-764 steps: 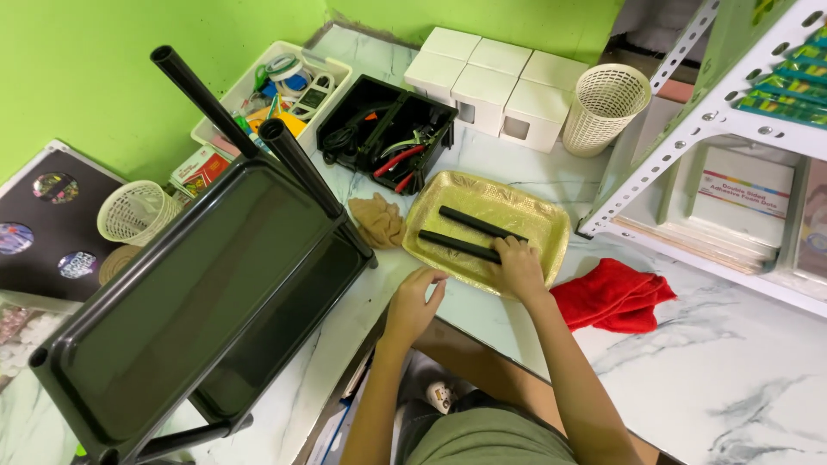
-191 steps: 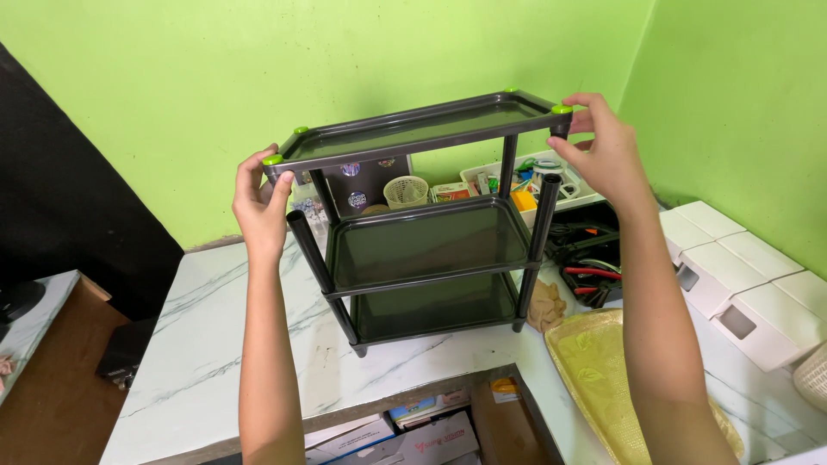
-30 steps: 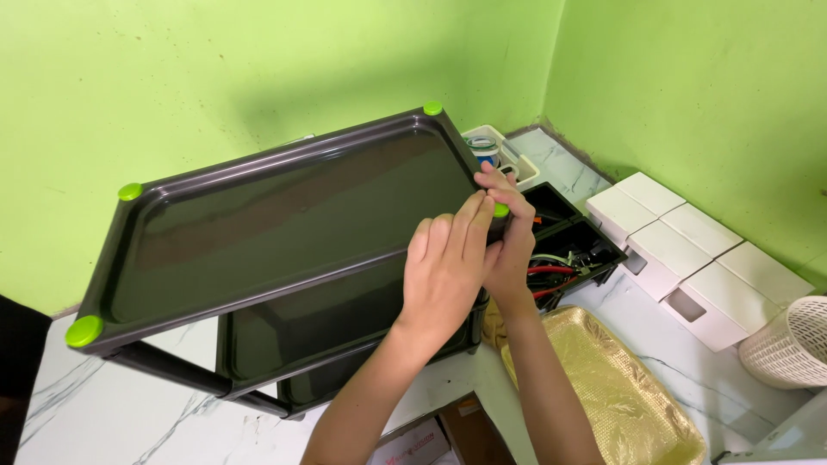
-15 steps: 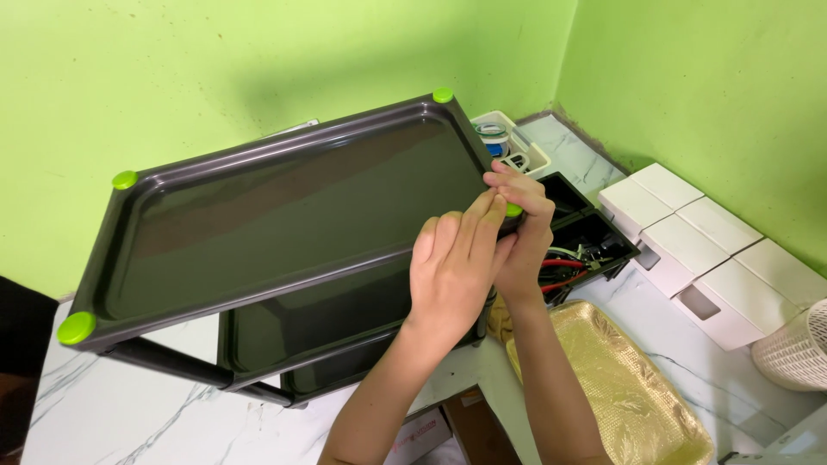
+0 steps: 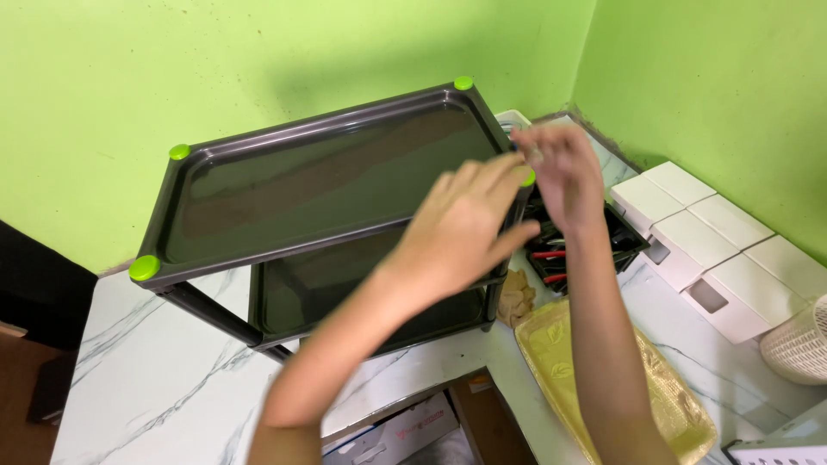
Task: The person assembles a three-tier black plastic shelf by inserting black support poles into the trays and securing them with green corner caps. After assembling the unit, the person organizes several red boxes of tissue paper onto the middle shelf.
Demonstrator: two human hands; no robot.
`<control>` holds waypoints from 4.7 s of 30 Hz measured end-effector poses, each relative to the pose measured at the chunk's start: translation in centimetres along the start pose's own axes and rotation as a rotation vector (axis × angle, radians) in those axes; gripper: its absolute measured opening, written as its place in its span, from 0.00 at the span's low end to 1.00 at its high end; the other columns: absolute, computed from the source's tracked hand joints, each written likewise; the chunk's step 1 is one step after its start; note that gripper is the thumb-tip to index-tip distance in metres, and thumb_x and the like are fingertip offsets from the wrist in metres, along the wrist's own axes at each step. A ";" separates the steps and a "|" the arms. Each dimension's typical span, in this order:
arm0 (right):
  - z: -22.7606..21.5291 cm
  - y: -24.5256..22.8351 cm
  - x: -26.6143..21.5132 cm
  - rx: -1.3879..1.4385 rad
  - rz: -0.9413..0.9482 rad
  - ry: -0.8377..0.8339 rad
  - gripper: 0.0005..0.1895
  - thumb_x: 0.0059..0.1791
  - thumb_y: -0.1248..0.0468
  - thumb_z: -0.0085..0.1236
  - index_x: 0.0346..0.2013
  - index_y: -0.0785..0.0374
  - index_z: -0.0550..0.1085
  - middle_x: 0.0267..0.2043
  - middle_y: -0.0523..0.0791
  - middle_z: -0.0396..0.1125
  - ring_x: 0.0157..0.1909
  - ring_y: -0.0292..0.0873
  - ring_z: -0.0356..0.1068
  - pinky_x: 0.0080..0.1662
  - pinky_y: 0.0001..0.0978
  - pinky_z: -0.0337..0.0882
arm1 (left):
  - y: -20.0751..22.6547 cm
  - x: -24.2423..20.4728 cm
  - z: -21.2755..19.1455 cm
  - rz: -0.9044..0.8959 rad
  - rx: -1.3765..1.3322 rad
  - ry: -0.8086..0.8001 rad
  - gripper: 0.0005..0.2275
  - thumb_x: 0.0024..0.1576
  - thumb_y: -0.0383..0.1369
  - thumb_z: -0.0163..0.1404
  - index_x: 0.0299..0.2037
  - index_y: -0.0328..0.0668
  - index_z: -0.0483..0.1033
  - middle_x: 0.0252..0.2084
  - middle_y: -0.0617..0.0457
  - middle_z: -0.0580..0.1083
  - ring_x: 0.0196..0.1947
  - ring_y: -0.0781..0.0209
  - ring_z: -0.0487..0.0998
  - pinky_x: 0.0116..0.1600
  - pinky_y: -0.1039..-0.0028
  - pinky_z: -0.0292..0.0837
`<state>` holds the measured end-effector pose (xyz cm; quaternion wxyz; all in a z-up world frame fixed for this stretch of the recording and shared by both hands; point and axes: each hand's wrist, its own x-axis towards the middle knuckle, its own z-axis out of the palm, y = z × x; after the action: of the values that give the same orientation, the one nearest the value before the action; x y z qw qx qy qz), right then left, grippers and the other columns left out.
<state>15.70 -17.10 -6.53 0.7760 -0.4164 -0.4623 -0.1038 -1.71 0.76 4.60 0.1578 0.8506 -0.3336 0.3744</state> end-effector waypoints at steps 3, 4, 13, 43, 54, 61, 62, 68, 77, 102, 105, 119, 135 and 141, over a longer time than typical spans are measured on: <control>1.8 -1.2 6.3 -0.147 0.332 0.122 0.18 0.58 0.50 0.44 0.55 0.57 0.70 0.60 0.48 0.68 0.66 0.48 0.63 0.68 0.48 0.64 | -3.0 4.8 -1.4 -0.005 0.099 -0.179 0.21 0.58 0.40 0.58 0.53 0.29 0.74 0.51 0.37 0.76 0.47 0.43 0.79 0.51 0.55 0.72; 1.6 0.1 7.8 -0.146 0.333 0.124 0.18 0.58 0.50 0.44 0.55 0.57 0.70 0.60 0.48 0.68 0.66 0.48 0.63 0.68 0.48 0.64 | -4.7 6.5 -0.9 -0.005 0.099 -0.181 0.21 0.58 0.40 0.58 0.53 0.29 0.74 0.51 0.37 0.76 0.47 0.43 0.79 0.51 0.55 0.72; -9.1 20.7 13.7 -0.009 0.652 -0.039 0.26 0.59 0.44 0.44 0.54 0.62 0.74 0.51 0.48 0.73 0.49 0.42 0.71 0.51 0.38 0.74 | -15.4 13.3 6.4 -0.402 0.368 -0.608 0.23 0.67 0.49 0.40 0.45 0.35 0.80 0.49 0.39 0.78 0.50 0.40 0.79 0.56 0.55 0.73; -7.5 19.1 12.5 0.076 0.391 -0.104 0.21 0.58 0.54 0.47 0.63 0.59 0.66 0.57 0.40 0.66 0.56 0.36 0.65 0.58 0.31 0.66 | -21.3 10.2 9.5 -0.608 0.066 -0.671 0.33 0.62 0.60 0.33 0.72 0.49 0.53 0.72 0.40 0.59 0.70 0.37 0.62 0.69 0.49 0.57; 8.3 5.5 19.1 -1.622 0.292 -0.561 0.29 0.46 0.51 0.61 0.57 0.63 0.71 0.56 0.56 0.66 0.58 0.61 0.65 0.55 0.53 0.66 | -23.7 3.7 -6.5 -0.776 0.371 -0.863 0.31 0.62 0.57 0.43 0.67 0.43 0.67 0.68 0.43 0.66 0.68 0.41 0.66 0.68 0.52 0.62; 22.9 9.5 18.4 -1.570 0.303 -0.919 0.23 0.53 0.49 0.54 0.57 0.60 0.71 0.53 0.52 0.71 0.55 0.58 0.71 0.54 0.53 0.71 | -31.5 -8.5 -14.1 -0.913 0.347 -0.444 0.26 0.64 0.50 0.45 0.62 0.37 0.72 0.59 0.37 0.74 0.61 0.41 0.74 0.65 0.56 0.67; 24.3 10.3 18.4 -1.619 0.266 -0.967 0.25 0.55 0.47 0.50 0.58 0.62 0.70 0.52 0.53 0.71 0.54 0.58 0.71 0.54 0.53 0.71 | -32.6 -10.1 -14.7 -0.928 0.257 -0.322 0.26 0.63 0.49 0.47 0.61 0.35 0.72 0.57 0.36 0.75 0.59 0.42 0.75 0.64 0.58 0.69; 31.2 12.6 19.2 -1.550 0.330 -1.014 0.34 0.58 0.39 0.29 0.55 0.62 0.73 0.50 0.55 0.72 0.54 0.60 0.71 0.54 0.55 0.70 | -33.1 -16.7 -14.5 -1.145 -0.413 -0.071 0.26 0.60 0.52 0.47 0.59 0.40 0.74 0.55 0.45 0.77 0.53 0.53 0.76 0.57 0.65 0.71; 36.8 18.4 20.4 -1.172 0.430 -1.069 0.41 0.58 0.38 0.17 0.51 0.60 0.77 0.58 0.54 0.70 0.61 0.63 0.66 0.64 0.53 0.61 | -33.7 -19.0 -10.0 -1.161 -1.349 0.233 0.33 0.59 0.60 0.39 0.64 0.42 0.68 0.61 0.43 0.73 0.57 0.49 0.76 0.62 0.57 0.73; 38.0 11.8 18.0 -1.678 0.003 -1.046 0.26 0.56 0.46 0.36 0.53 0.60 0.73 0.56 0.54 0.67 0.57 0.58 0.66 0.56 0.56 0.62 | -34.1 -19.8 -6.0 -0.960 -1.619 0.503 0.25 0.62 0.52 0.47 0.56 0.37 0.72 0.50 0.48 0.75 0.47 0.59 0.77 0.52 0.65 0.75; 39.5 5.3 15.6 -1.558 -0.095 -1.120 0.25 0.54 0.44 0.47 0.46 0.64 0.75 0.48 0.52 0.70 0.50 0.56 0.70 0.50 0.48 0.67 | -34.8 -20.4 -5.2 -0.820 -1.469 0.546 0.24 0.63 0.50 0.44 0.60 0.40 0.67 0.57 0.43 0.72 0.56 0.55 0.74 0.59 0.64 0.75; 39.9 1.6 -0.6 -1.456 -0.345 -0.520 0.44 0.43 0.40 0.65 0.59 0.71 0.67 0.57 0.51 0.65 0.57 0.52 0.62 0.59 0.53 0.59 | -17.8 -22.5 -13.5 -0.211 -0.648 0.555 0.23 0.74 0.46 0.31 0.50 0.36 0.76 0.59 0.42 0.71 0.69 0.49 0.66 0.77 0.59 0.56; 40.2 10.6 -4.0 -1.427 -0.477 0.130 0.20 0.50 0.53 0.60 0.55 0.54 0.73 0.50 0.40 0.65 0.57 0.46 0.60 0.67 0.57 0.47 | -17.7 -25.0 -9.9 -0.104 -0.677 0.606 0.32 0.52 0.40 0.62 0.66 0.44 0.63 0.58 0.46 0.70 0.65 0.48 0.66 0.77 0.49 0.48; 40.6 11.2 -3.3 -1.426 -0.545 0.196 0.14 0.50 0.55 0.53 0.49 0.53 0.74 0.46 0.39 0.65 0.52 0.44 0.59 0.64 0.55 0.47 | -18.3 -24.9 -10.0 -0.098 -0.730 0.641 0.22 0.55 0.26 0.56 0.59 0.44 0.64 0.54 0.43 0.73 0.67 0.44 0.68 0.78 0.48 0.44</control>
<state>-5.65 19.33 -6.17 0.3041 -0.6763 -0.2988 -0.6007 -6.85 30.45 -7.53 0.5578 0.5964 -0.3373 0.4684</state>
